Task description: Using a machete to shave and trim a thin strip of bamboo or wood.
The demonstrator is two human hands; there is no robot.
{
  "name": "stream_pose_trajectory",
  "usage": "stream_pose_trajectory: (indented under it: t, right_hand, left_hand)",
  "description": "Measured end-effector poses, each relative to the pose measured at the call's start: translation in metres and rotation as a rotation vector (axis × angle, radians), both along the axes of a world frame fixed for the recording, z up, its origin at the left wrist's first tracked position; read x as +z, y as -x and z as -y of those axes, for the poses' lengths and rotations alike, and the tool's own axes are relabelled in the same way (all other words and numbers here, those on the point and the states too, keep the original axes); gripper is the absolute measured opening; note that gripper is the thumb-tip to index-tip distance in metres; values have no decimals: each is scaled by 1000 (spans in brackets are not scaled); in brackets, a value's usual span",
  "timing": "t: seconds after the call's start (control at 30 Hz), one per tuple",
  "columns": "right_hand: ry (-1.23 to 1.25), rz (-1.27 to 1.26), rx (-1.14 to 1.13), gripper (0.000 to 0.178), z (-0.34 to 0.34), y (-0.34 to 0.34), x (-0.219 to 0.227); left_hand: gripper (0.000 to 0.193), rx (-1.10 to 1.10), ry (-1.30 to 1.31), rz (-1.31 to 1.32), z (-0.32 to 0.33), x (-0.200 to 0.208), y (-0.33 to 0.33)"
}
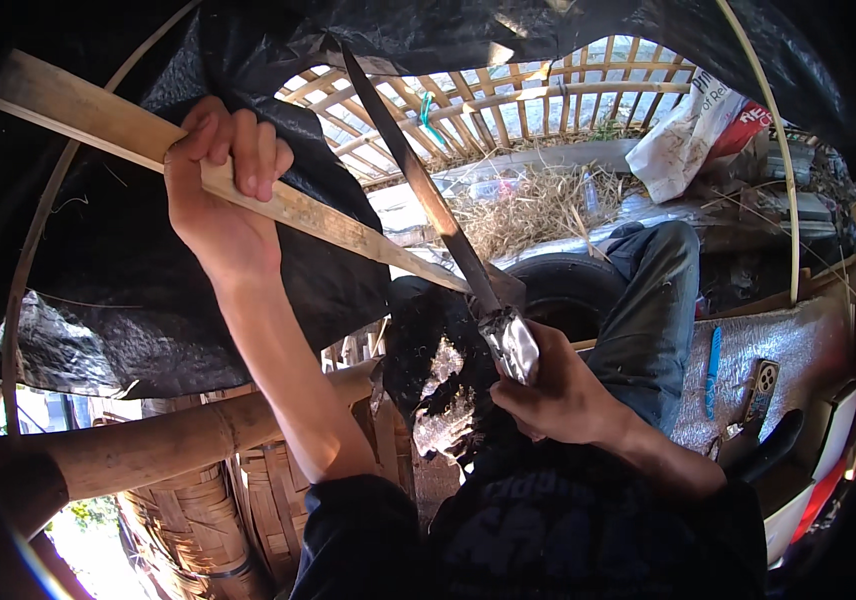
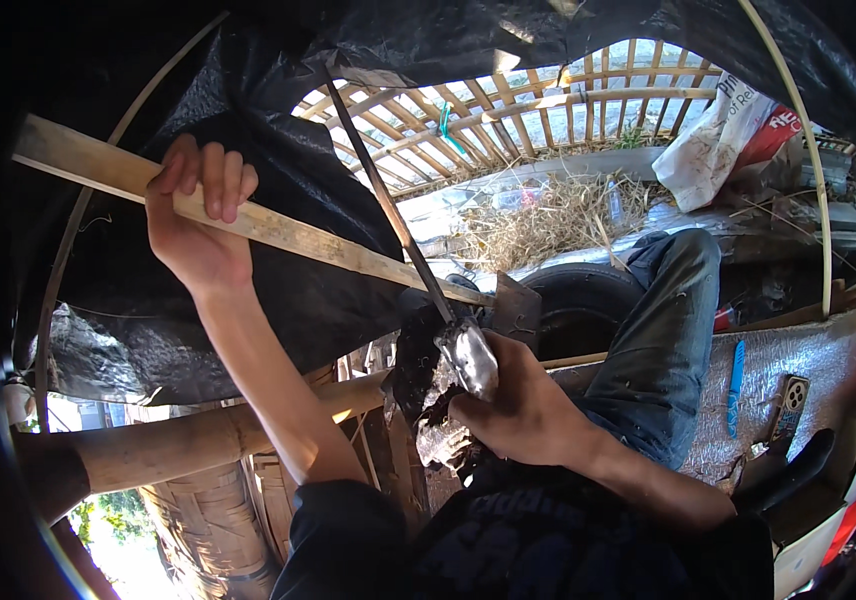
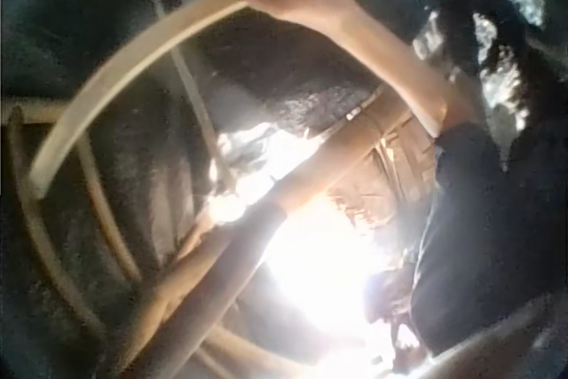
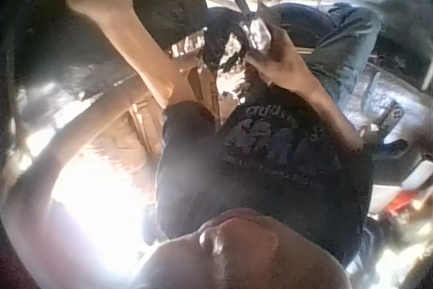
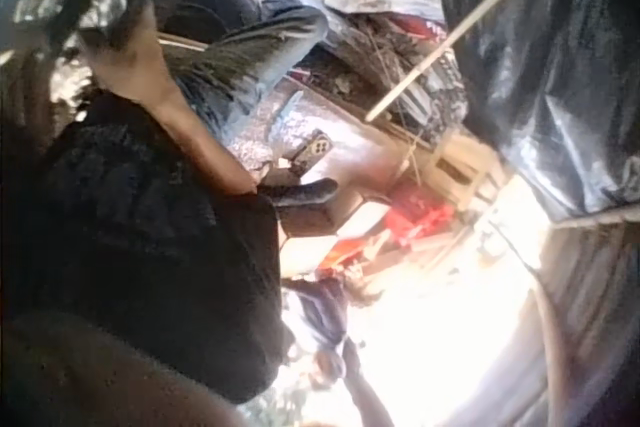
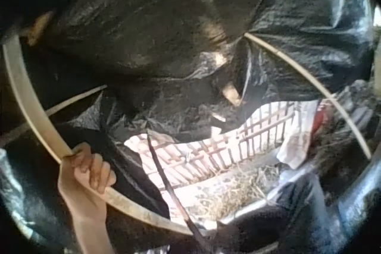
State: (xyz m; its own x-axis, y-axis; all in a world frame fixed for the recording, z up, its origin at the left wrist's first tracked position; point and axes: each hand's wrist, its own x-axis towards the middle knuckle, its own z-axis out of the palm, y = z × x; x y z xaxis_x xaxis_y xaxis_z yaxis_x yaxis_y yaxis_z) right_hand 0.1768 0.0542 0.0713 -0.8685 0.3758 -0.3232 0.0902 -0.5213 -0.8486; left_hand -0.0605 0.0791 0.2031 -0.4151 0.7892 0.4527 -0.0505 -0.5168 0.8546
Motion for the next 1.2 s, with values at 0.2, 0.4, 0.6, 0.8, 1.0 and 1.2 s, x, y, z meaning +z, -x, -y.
stream_pose_trajectory:
  t: [0.2, 0.4, 0.6, 0.8, 1.0, 1.2]
  right_hand:
    - [55, -18, -23, 36, -7, 1, 5]
    - [73, -99, -29, 25, -14, 7, 24]
    - [117, -68, 112, 15, -1, 25, 3]
    - [222, -47, -5, 20, -13, 5, -1]
    - [204, -82, -156, 18, -30, -17, 4]
    - [165, 0, -202, 16, -31, -36, 14]
  left_hand:
    - [41, 36, 116, 96, 4, 2, 2]
    - [42, 167, 123, 10, 4, -3, 6]
    - [37, 145, 193, 28, -13, -39, -3]
    - [8, 518, 245, 276, 11, -154, 1]
    - [40, 316, 116, 213, 25, -37, 16]
    - [41, 316, 98, 136, 26, -24, -3]
